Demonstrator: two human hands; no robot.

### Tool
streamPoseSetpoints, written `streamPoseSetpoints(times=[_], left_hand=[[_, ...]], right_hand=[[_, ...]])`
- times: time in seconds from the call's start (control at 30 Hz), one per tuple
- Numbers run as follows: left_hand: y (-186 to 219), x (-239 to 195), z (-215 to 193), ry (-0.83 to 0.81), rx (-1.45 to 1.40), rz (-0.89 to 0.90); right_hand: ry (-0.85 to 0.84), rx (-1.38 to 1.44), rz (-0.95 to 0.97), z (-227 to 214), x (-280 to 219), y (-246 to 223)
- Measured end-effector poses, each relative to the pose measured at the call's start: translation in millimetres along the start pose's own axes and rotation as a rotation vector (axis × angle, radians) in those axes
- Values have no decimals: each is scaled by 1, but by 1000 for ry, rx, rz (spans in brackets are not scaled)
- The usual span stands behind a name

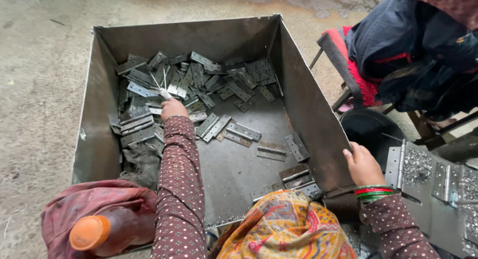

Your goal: The person places metal hinge components into an industrial press one at a time, uses a foot pedal or similar control to operate the machine, and then retrieves the processed parts and places them into a large metal bin.

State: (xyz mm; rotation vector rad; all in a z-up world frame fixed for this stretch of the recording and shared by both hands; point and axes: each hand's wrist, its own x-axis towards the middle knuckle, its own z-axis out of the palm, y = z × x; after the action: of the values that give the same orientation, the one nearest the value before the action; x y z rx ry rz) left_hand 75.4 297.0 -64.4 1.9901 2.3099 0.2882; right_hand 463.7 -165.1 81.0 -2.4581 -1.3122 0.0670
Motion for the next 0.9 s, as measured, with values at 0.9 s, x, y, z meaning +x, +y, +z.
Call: streamPoseSetpoints(times=[0.9], left_hand=[[-42,-251,-85,-135,-185,497]], right_hand=[[31,-55,34,-1,-6,-13]])
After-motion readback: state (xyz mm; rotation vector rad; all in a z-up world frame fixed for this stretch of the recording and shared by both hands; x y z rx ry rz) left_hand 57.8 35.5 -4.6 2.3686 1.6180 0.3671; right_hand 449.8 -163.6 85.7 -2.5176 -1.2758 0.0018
